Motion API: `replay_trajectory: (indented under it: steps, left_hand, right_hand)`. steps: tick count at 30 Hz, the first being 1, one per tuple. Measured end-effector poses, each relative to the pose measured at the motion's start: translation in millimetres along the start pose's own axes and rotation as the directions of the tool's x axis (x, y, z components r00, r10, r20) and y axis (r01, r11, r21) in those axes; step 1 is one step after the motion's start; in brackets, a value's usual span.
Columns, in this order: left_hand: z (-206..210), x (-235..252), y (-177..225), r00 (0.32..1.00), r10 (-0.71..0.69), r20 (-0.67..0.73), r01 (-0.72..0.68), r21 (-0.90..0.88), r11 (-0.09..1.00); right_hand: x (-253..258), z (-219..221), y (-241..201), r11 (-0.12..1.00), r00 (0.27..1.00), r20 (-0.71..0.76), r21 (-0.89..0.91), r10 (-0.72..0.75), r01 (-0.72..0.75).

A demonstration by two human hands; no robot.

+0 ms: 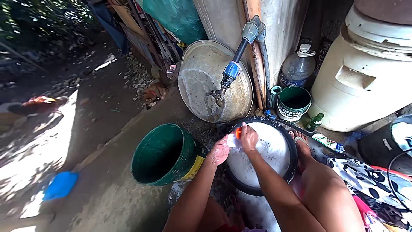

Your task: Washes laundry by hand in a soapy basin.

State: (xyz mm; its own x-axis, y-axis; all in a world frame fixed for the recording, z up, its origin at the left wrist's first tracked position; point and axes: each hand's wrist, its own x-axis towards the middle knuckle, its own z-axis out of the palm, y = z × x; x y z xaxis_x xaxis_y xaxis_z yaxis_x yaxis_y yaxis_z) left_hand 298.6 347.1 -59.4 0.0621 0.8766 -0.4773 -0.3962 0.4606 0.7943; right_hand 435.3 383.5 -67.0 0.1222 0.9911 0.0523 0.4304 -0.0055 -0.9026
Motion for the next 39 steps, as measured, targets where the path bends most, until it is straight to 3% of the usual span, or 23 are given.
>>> replay_trajectory:
  steps: [3,4,7,9,11,13,15,17,19,20,23,25,27,30,32,34,35,36,39]
  left_hand:
    - [0.1,-12.4,-13.9,0.99,0.008,-0.139,-0.024,-0.112,0.993]
    - [2.5,-13.7,-13.1,0.989,-0.005,-0.148,-0.013,-0.123,0.992]
    - [2.0,-3.6,2.3,1.0,-0.01,-0.025,0.01,-0.003,1.0]
    - [-4.2,-1.9,2.5,1.0,-0.012,-0.011,0.012,0.025,1.0]
    - [-2.8,-7.8,-4.1,0.996,0.01,-0.086,-0.013,-0.034,0.999]
    - [5.1,-20.0,-8.2,0.99,-0.001,-0.139,-0.019,-0.143,0.989]
    - [4.3,-11.8,-4.7,0.997,-0.035,-0.07,0.032,-0.053,0.998]
    - [1.3,0.3,-0.2,0.999,-0.038,0.006,0.038,0.039,0.999]
    - [-0.3,9.5,-2.8,0.999,-0.018,-0.049,0.019,0.028,0.999]
    - [0.0,11.7,-5.3,0.995,-0.015,-0.102,0.015,0.001,1.0]
    - [5.6,13.6,-6.7,0.976,-0.036,-0.216,0.022,-0.069,0.997]
    - [7.2,15.0,-6.7,0.977,-0.05,-0.206,0.031,-0.096,0.995]
    - [3.5,17.8,-7.3,0.98,-0.09,-0.175,0.065,-0.145,0.987]
    - [-1.9,21.7,-14.9,0.982,-0.147,-0.117,0.132,-0.133,0.982]
    - [2.4,14.8,-20.7,0.977,-0.114,-0.177,0.091,-0.137,0.986]
    - [6.5,0.6,-24.4,0.978,-0.04,-0.207,-0.004,-0.21,0.978]
    - [9.4,-2.9,-23.6,0.984,-0.023,-0.179,-0.013,-0.197,0.98]
    - [13.0,-3.6,-21.0,0.991,-0.012,-0.13,-0.004,-0.126,0.992]
    - [11.0,-1.2,-10.1,0.999,-0.021,-0.03,0.021,-0.021,1.0]
  right_hand:
    - [-35.9,27.0,-38.3,0.902,0.919,-0.182,0.199,-0.349,0.382]
    - [-36.5,32.8,-31.9,0.897,0.907,-0.193,0.173,-0.374,0.407]
    - [-5.0,17.2,13.4,0.993,0.993,-0.026,-0.021,-0.115,0.114]
    - [-2.2,8.6,10.2,0.999,0.999,0.004,0.0,-0.037,0.037]
    - [-24.2,16.0,-23.3,0.96,0.977,-0.077,0.185,-0.201,0.212]
    - [-39.5,32.9,-35.2,0.889,0.915,-0.184,0.23,-0.36,0.396]
    - [-28.3,33.3,-6.3,0.956,0.957,-0.133,0.105,-0.258,0.272]
    - [-6.8,16.3,37.1,0.998,0.999,-0.035,-0.054,0.042,-0.044]
    - [-1.1,5.9,88.2,0.925,0.931,-0.036,-0.106,0.362,-0.364]
    - [-8.4,6.4,116.9,0.888,0.896,-0.068,-0.118,0.439,-0.444]
    - [-41.7,9.9,187.1,0.848,0.852,0.017,-0.11,0.523,-0.518]
    - [-51.7,8.3,201.9,0.829,0.823,0.121,-0.156,0.556,-0.537]
    - [-51.0,12.6,183.7,0.845,0.835,0.127,-0.093,0.535,-0.527]
    - [-42.7,27.9,95.3,0.906,0.934,0.081,0.228,0.348,-0.357]
    - [-46.4,30.4,21.8,0.928,1.0,0.025,0.373,0.019,-0.027]
    - [-44.5,35.4,-14.6,0.891,0.936,-0.175,0.293,-0.307,0.347]
    - [-37.6,32.7,-13.6,0.906,0.917,-0.197,0.182,-0.346,0.382]
    - [-28.2,25.8,-2.4,0.949,0.943,-0.148,0.065,-0.297,0.309]
    - [2.5,6.5,29.2,0.996,0.995,-0.094,-0.079,-0.035,0.028]
